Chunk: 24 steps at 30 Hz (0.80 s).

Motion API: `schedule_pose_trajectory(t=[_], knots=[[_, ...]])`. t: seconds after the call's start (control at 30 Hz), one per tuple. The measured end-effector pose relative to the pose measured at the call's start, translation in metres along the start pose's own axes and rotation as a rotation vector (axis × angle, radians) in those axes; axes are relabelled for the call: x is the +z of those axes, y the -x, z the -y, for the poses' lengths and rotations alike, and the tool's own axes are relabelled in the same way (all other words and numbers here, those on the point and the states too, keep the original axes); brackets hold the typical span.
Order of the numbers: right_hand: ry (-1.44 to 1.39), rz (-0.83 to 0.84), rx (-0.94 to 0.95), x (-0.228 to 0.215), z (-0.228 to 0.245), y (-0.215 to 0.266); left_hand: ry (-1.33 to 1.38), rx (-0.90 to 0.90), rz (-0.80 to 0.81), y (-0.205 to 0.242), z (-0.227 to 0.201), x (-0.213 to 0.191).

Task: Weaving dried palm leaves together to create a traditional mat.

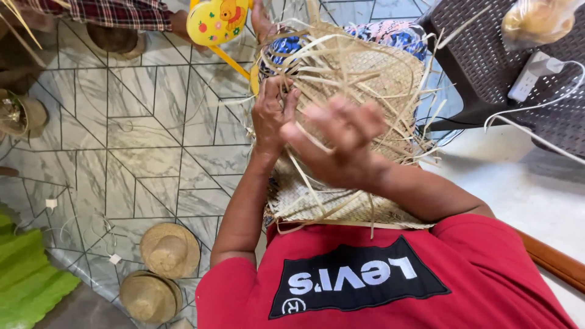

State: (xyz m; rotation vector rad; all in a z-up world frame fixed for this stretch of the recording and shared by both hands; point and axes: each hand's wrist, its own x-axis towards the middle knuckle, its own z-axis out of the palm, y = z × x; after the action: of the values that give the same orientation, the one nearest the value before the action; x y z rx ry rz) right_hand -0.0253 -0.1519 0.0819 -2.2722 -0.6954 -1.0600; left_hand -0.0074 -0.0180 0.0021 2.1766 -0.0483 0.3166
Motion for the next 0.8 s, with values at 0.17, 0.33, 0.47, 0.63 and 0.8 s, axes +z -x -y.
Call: schedule_pose_trajectory(t=[0.17,0.33,0.47,0.63,0.8], knots=[[0.134,0.503,0.018,0.019,-0.010,0.033,0.140,0.029,0.013,-0.001,0.008,-0.003],[0.281,0.355,0.158,-0.003,-0.099,0.023,0.110,0.038,-0.032,0.003,0.013,0.004],[0.292,0.221,0.180,-0.021,-0.072,-0.010,0.103,0.045,-0.048,0.003,0.010,0.008],[-0.206,0.038,-0.064,-0.050,-0.023,-0.031,0.093,0.015,-0.043,0.001,0.003,0.008],[-0.712,0.140,-0.092,-0.013,-0.006,0.006,0.118,0.013,-0.051,0.001,0.001,0.007]])
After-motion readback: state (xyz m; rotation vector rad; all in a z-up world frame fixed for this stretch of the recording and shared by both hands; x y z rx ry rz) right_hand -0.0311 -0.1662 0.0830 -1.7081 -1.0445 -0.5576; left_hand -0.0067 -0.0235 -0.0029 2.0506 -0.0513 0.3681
